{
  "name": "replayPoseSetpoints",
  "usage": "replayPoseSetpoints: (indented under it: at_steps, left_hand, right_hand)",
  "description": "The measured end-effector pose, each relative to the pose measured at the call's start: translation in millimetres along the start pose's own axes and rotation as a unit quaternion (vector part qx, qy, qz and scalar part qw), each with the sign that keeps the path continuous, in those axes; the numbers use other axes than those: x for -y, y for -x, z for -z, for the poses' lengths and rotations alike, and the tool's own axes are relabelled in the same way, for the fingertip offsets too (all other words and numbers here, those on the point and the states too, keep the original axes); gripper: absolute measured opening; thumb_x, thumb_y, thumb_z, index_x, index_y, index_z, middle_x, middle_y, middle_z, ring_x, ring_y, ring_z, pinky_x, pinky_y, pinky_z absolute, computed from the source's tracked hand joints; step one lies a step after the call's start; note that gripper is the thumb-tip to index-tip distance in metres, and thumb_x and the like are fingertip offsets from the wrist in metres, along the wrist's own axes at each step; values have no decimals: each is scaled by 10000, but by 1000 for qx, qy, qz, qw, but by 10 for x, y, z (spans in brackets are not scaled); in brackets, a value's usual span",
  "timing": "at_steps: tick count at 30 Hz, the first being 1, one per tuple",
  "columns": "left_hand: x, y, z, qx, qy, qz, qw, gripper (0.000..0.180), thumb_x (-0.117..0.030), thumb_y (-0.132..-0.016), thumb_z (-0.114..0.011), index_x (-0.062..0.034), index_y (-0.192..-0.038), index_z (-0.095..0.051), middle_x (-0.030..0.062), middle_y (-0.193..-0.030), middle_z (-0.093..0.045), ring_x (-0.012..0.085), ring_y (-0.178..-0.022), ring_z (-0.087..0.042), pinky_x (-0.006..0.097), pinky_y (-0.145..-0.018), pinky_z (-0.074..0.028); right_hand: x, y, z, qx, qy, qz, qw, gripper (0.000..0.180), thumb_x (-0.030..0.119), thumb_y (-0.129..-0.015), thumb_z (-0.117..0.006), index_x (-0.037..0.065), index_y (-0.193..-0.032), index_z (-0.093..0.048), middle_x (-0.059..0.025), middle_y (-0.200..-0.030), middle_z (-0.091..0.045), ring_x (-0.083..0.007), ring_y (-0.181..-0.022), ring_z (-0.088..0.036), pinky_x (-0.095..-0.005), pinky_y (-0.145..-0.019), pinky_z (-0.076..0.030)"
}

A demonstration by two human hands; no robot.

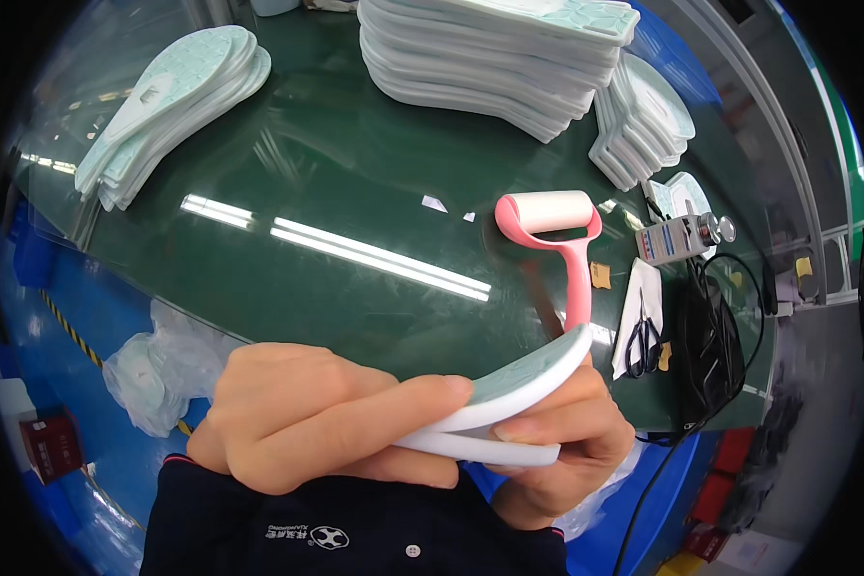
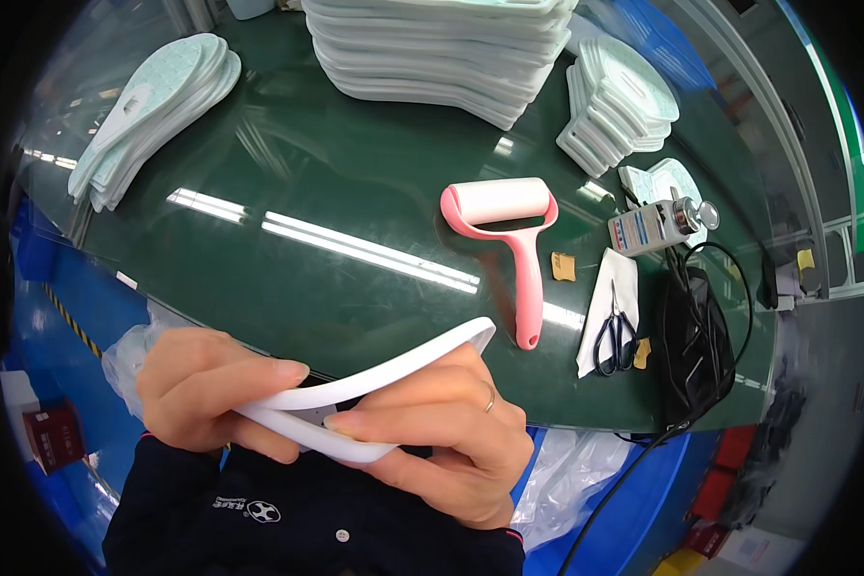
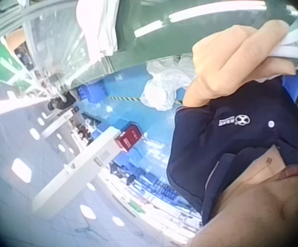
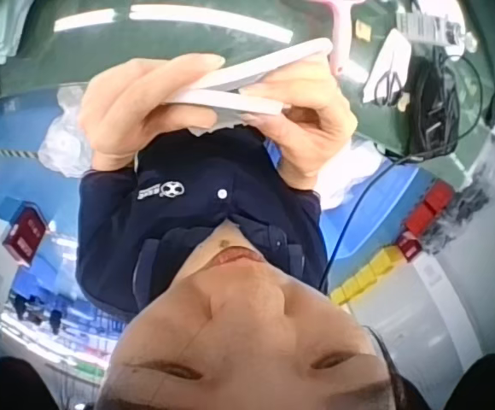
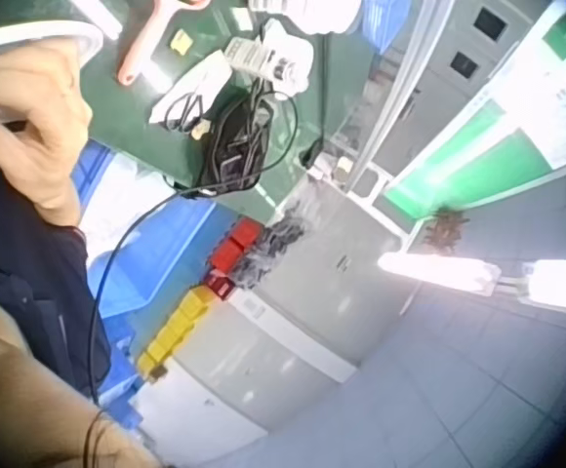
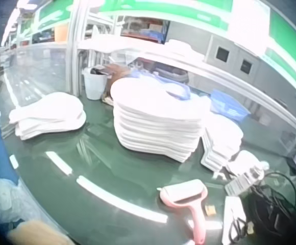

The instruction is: The person uses a sanding block to smooth the edges of a white plastic insole. They then use scissors to trim excess material from the insole's perimeter. The person inspects the finished insole and stacks it with others on the table.

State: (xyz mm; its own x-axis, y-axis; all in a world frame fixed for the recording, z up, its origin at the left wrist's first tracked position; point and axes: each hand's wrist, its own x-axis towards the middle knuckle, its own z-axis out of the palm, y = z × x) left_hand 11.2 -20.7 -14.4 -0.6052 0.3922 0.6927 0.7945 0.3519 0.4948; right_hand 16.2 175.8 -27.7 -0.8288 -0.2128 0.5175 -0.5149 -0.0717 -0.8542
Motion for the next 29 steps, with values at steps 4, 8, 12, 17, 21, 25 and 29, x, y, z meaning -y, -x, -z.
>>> replayPoseSetpoints:
  at_steps: [4, 8, 12, 17, 21, 25, 29]
  left_hand:
    - [4, 29, -6, -14, -27, -33, 999, 410, -249, -606, -749, 46, -851, -603, 51, -603, -576, 123, -483, -552, 202, -391, -394]
    - [-18, 46, -88, -44, -45, -48, 997, 408, -216, -597, -761, 60, -851, -599, 46, -587, -567, 121, -458, -537, 200, -368, -370]
    - [-36, 38, -72, -21, -24, -21, 999, 407, -213, -594, -766, 62, -847, -603, 58, -589, -574, 121, -442, -530, 204, -357, -355]
    - [25, 24, -29, -1, 6, -5, 1000, 412, -227, -593, -774, 62, -836, -611, 56, -578, -567, 118, -432, -518, 206, -356, -350]
    - [32, 42, 68, 9, 30, -5, 1000, 423, -231, -589, -783, 64, -839, -612, 46, -570, -562, 114, -423, -507, 203, -353, -347]
    - [66, 72, 14, -31, 53, -20, 998, 425, -227, -588, -786, 66, -841, -612, 55, -595, -579, 112, -421, -506, 200, -355, -351]
    - [73, 66, 15, -24, 55, -19, 998, 421, -223, -595, -783, 67, -848, -611, 59, -609, -585, 114, -429, -519, 196, -363, -362]
  right_hand:
    - [-7, 34, -29, -5, -15, -16, 1000, 306, 19, -571, -743, 34, -858, -640, -52, -814, -633, -160, -742, -565, -262, -695, -387]
    - [21, -8, -137, -37, -18, 7, 999, 334, 33, -571, -748, 23, -878, -615, -77, -819, -617, -179, -745, -555, -265, -687, -388]
    - [45, -32, -174, -50, 72, 18, 996, 151, 65, -697, -652, 11, -829, -602, -85, -794, -613, -187, -720, -546, -259, -641, -403]
    - [42, 1, -127, -161, 64, -73, 982, 386, 219, -915, -330, -14, -739, -584, -114, -701, -608, -178, -680, -538, -258, -642, -420]
    - [28, 219, 75, -245, 73, -60, 965, 312, 179, -896, -383, 0, -668, -502, -75, -573, -525, -147, -547, -451, -235, -522, -358]
    - [17, 420, 340, -154, 67, -134, 977, 206, 109, -848, -450, -3, -680, -488, -77, -576, -500, -122, -521, -425, -214, -478, -331]
    - [-149, 334, 390, -220, 245, -158, 931, 233, 32, -779, -535, -36, -1002, -525, -151, -912, -546, -196, -814, -528, -249, -647, -436]
